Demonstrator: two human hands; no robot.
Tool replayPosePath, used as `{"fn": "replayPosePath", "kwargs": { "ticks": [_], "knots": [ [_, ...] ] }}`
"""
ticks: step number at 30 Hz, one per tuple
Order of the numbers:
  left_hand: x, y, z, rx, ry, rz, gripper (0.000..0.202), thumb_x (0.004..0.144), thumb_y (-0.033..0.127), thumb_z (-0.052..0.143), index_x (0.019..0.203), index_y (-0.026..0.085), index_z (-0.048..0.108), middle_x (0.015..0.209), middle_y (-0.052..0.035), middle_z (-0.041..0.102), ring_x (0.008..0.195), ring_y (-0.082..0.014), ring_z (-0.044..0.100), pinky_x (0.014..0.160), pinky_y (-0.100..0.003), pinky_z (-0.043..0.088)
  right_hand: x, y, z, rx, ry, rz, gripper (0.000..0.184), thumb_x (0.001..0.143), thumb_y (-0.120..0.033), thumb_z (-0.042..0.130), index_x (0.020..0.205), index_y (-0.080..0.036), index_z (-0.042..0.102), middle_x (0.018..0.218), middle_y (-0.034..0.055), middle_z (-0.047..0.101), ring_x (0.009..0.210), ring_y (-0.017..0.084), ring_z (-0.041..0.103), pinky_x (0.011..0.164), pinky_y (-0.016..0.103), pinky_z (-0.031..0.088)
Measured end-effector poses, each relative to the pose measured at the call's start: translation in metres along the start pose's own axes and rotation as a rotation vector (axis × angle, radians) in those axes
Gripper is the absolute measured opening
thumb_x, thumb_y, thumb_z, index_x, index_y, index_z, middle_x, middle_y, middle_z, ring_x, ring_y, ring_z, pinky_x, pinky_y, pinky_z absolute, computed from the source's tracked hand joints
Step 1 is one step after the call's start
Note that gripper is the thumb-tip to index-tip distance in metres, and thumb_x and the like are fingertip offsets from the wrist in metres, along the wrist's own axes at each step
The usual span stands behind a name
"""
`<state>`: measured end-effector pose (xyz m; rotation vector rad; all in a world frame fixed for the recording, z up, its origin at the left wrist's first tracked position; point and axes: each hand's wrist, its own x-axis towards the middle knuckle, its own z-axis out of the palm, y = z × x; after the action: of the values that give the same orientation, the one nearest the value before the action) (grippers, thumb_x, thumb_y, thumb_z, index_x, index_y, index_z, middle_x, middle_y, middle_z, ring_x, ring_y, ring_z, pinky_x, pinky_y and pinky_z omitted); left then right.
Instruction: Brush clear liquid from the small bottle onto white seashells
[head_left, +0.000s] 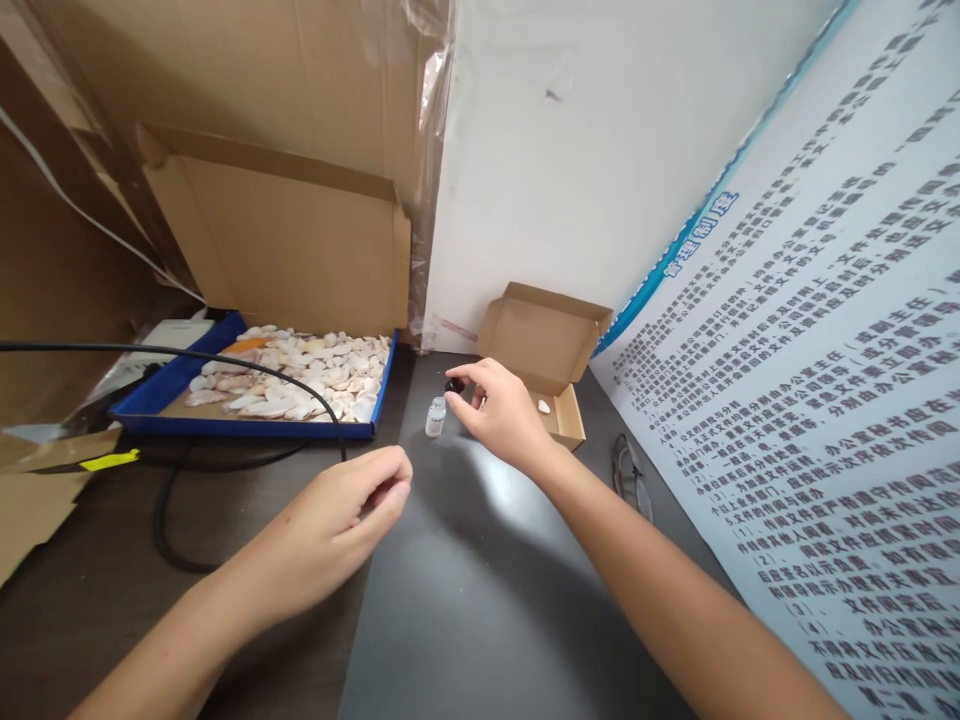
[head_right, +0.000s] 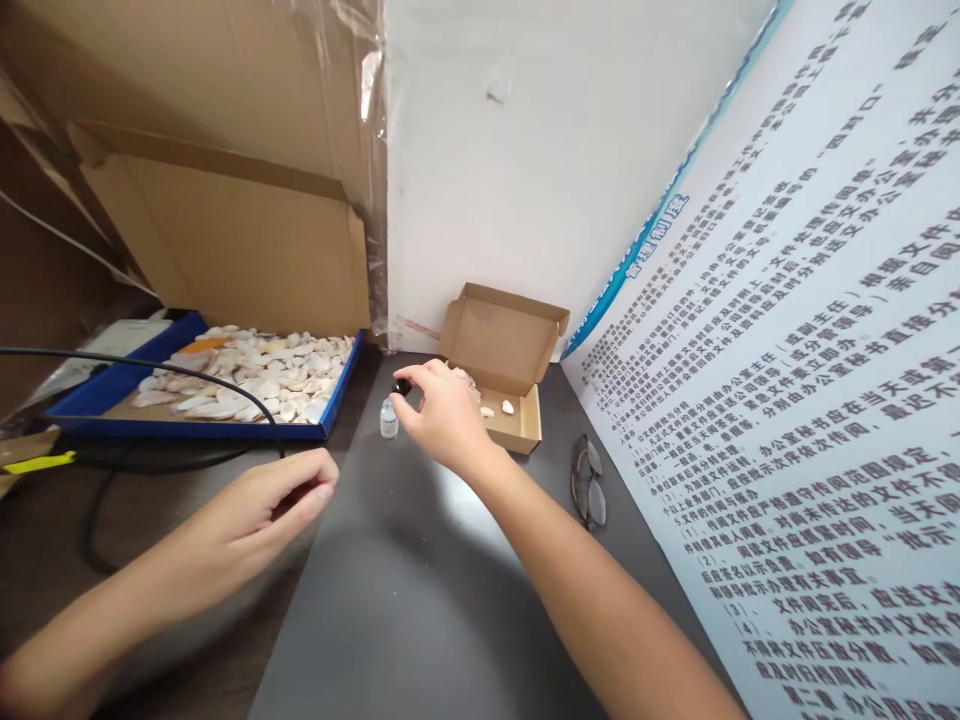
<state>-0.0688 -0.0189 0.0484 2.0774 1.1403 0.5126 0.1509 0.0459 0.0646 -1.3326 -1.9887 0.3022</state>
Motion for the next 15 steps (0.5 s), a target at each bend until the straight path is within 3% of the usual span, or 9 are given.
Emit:
{"fn": "replayPosePath", "kwargs": {
  "ticks": [9, 13, 15],
  "knots": [
    [-0.014, 0.013, -0.01, -0.045, 0.099, 0.012, 0.036, 0.098, 0.044, 0.035, 0.071, 0.022, 0.043, 0.067, 0.0021, 0.047, 0.063, -0.0163, 0.046, 0.059, -0.025, 0.037, 0.007, 0.008, 0.013, -0.042, -0.104, -0.022, 0.017, 0.085, -0.019, 0.067, 0.102, -0.02, 0.071, 0.092, 0.0019, 0.064, 0.065, 0.013, 0.057, 0.077, 0.031, 0.046],
    [-0.022, 0.025, -0.014, -0.076, 0.205, -0.019, 0.038, 0.098, 0.045, 0.036, 0.068, 0.022, 0.043, 0.065, 0.0023, 0.046, 0.062, -0.0159, 0.044, 0.059, -0.026, 0.036, 0.007, 0.011, 0.017, -0.055, -0.135, -0.034, 0.016, 0.085, -0.018, 0.068, 0.1, -0.02, 0.071, 0.092, 0.002, 0.065, 0.067, 0.013, 0.056, 0.077, 0.031, 0.045],
    [-0.034, 0.019, -0.018, -0.06, 0.255, -0.03, 0.039, 0.098, 0.045, 0.036, 0.067, 0.022, 0.041, 0.063, 0.003, 0.045, 0.06, -0.0149, 0.042, 0.058, -0.026, 0.035, 0.006, 0.012, 0.019, -0.058, -0.145, -0.038, 0.016, 0.085, -0.018, 0.068, 0.101, -0.02, 0.071, 0.092, 0.0023, 0.065, 0.068, 0.013, 0.057, 0.076, 0.031, 0.046]
  ]
}}
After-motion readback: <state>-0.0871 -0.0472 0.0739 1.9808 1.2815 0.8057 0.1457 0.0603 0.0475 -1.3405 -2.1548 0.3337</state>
